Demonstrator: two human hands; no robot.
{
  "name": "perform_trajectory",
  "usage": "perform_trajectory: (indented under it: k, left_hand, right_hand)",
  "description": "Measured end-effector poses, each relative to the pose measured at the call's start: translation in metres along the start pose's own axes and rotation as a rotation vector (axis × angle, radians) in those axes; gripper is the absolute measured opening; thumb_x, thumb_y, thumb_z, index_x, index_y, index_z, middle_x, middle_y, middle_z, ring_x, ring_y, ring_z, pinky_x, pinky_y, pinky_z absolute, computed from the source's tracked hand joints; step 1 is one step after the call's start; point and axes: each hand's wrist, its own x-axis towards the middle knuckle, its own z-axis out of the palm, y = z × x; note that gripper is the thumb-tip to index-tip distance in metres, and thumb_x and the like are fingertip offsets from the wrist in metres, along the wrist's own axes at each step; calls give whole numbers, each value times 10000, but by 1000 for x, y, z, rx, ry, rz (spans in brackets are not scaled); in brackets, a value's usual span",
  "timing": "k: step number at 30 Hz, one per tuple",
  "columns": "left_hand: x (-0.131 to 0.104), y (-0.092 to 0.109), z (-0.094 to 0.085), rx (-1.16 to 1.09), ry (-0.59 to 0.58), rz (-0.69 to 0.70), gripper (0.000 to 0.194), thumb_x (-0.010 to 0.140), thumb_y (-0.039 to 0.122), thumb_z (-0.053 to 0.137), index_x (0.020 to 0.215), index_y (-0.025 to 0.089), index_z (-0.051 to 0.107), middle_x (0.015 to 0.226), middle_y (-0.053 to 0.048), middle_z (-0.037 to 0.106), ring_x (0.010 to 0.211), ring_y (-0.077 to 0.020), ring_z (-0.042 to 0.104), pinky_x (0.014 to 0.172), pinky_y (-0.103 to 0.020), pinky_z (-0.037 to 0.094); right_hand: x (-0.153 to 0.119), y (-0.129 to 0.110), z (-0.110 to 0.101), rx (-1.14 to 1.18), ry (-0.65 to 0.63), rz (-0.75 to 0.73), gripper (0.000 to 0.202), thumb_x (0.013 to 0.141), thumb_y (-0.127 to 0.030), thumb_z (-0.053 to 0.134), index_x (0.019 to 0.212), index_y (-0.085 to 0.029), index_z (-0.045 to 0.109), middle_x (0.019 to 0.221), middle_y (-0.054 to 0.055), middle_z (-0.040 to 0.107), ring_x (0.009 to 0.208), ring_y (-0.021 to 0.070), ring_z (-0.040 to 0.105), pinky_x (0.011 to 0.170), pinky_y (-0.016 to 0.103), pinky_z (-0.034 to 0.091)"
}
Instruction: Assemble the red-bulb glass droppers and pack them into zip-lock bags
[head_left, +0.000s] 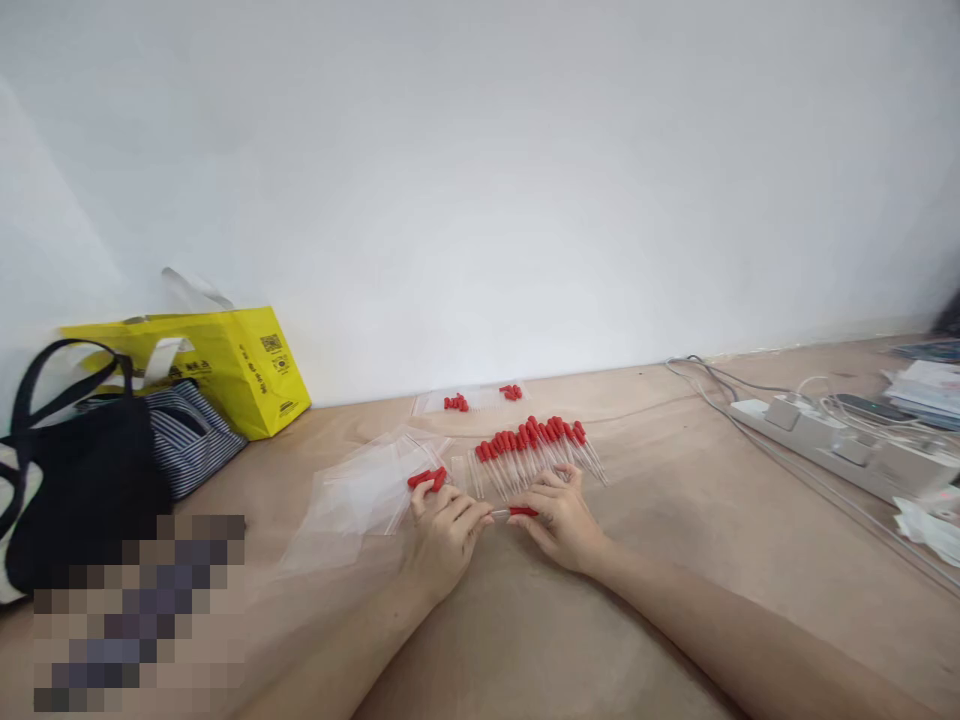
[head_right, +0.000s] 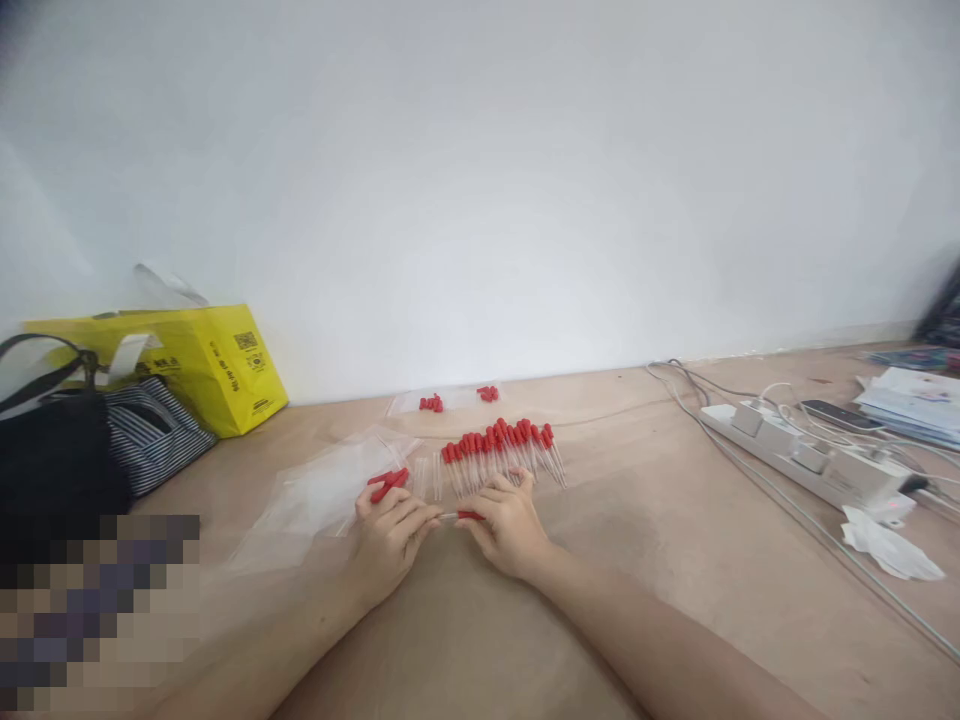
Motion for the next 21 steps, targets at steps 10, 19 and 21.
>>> perform_trajectory:
  k: [10, 19, 21]
  left_hand:
    - [-3, 7, -3, -71, 23, 16, 213, 841, 202, 425, 709, 204, 592, 591, 26, 615, 631, -157, 502, 773, -401, 228]
    - [-2, 7, -4, -88, 22, 35, 224, 829, 175, 412, 703, 199, 595, 579, 15, 618, 625, -157, 509, 741, -387, 228]
    - [-2, 8, -4, -90, 19, 33, 230, 831, 181, 410, 694, 198, 594, 577, 15, 617, 622, -156, 508, 746, -390, 226]
  right_hand:
    - [-1, -1, 4, -33, 47, -41, 155, 811, -294, 492, 742, -202, 596, 669, -9, 624, 711, 133, 504, 853, 377, 176]
    - [-1, -6, 4, 37, 22, -51, 159, 809, -285, 478, 722, -185, 567, 657, -6, 611, 706, 134, 502, 847, 375, 186]
    - [0, -6, 4, 51, 12, -50, 159, 807, -281, 479, 715, -184, 564, 658, -6, 611, 703, 135, 502, 845, 375, 188]
